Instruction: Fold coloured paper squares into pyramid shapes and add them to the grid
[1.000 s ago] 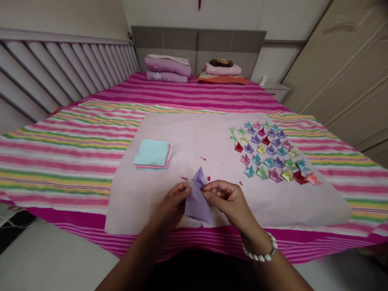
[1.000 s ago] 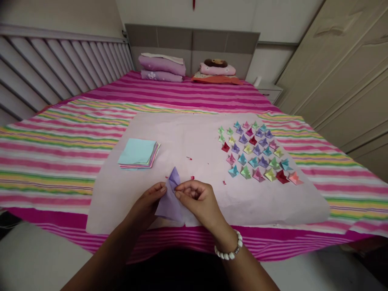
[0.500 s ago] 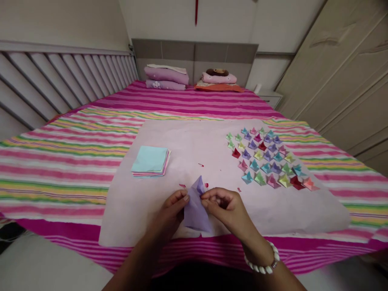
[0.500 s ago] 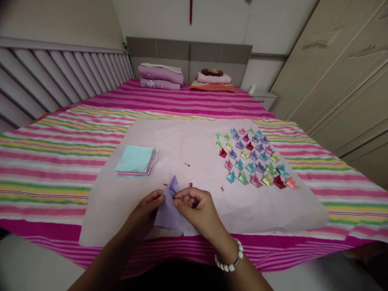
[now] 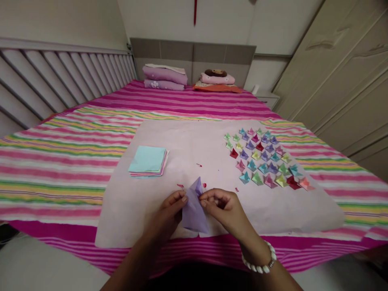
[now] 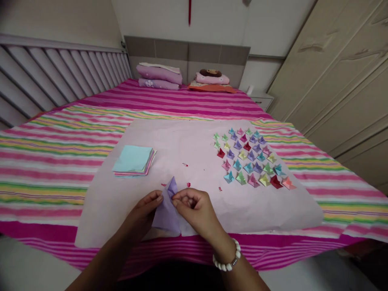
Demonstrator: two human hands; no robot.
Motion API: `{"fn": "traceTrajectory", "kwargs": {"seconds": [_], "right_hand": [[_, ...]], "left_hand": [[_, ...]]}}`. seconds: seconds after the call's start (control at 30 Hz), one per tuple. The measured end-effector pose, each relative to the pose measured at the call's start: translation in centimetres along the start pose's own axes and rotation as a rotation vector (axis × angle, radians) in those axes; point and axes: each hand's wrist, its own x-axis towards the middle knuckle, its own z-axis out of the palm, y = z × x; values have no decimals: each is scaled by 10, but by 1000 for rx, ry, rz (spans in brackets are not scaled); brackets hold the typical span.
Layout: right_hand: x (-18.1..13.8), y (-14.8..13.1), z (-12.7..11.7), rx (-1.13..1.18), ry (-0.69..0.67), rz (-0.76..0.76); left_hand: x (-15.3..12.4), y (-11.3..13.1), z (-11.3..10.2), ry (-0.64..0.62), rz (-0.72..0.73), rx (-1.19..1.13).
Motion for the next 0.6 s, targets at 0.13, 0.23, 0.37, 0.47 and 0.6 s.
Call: {"fn": "traceTrajectory", "kwargs": {"seconds": [0.13, 0.23, 0.37, 0.47, 0.6], "right_hand": [[-1, 0, 1, -67, 16, -29], [-1, 2, 1, -129, 25, -63], [-2, 6, 0, -197, 27, -110], [-3, 7, -1, -290, 51, -242], [-4, 7, -2, -395, 82, -444]], "left_hand": [[1, -1, -1, 3, 13, -4], [2, -2, -1, 1, 9, 0], [2, -2, -1, 3, 4, 8], [1, -1, 0, -7, 1, 14], [2, -1, 1, -15, 12, 6]]}}
